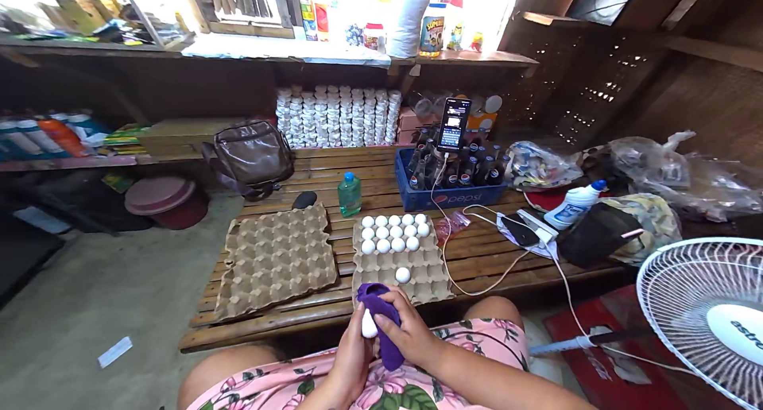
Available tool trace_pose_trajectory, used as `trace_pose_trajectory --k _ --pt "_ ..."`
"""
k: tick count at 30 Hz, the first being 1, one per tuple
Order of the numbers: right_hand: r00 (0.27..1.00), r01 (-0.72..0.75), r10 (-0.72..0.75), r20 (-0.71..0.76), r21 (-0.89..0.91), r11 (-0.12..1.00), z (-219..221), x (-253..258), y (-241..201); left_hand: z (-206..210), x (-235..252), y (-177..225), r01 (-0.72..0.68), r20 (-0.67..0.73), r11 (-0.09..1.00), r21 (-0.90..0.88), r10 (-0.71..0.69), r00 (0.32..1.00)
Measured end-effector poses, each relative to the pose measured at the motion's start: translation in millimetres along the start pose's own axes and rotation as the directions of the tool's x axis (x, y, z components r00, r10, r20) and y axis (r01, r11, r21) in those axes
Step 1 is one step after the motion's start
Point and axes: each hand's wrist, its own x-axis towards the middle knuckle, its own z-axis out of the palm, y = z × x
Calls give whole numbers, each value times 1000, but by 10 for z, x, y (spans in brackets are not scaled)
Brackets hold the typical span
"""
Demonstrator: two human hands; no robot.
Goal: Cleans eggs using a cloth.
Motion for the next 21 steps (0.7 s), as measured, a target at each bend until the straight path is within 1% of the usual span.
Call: trace_pose_trajectory --k 4,6,7,9,11,14,16,17,18,20,21 --pt "1000 11 -8 29 -90 996 -22 9 4 25 68 39 27 -124 998 -60 -35 992" --pt "998 63 -59 37 -137 989 -40 18 9 34 83 25 11 -147 998 -54 -19 989" --pt "995 98 -95 33 -145 985 -49 21 18 32 82 5 -4 -128 999 -33 -1 992" --pt "987 161 -160 20 -134 978 -74 30 49 37 64 -26 -26 -42 999 19 27 999" --pt "987 163 -163 7 -91 982 -106 40 71 44 58 -50 -36 29 997 67 34 999" --pt "999 52 -52 -3 40 998 -172 65 109 47 112 -113 -61 35 977 203 55 998" --pt "994 -106 108 2 238 965 -211 102 124 61 132 -129 -120 68 949 291 105 992" --pt "974 -215 224 17 355 910 -235 140 102 89 137 -125 -164 79 929 331 146 986" --pt "942 -313 334 38 462 830 -260 189 81 120 139 -115 -215 96 903 371 194 976" --pt "877 -417 477 68 603 680 -310 302 74 145 179 -96 -360 180 815 454 312 933" --pt "857 -438 509 83 639 633 -331 352 77 129 219 -78 -445 244 735 511 373 895"
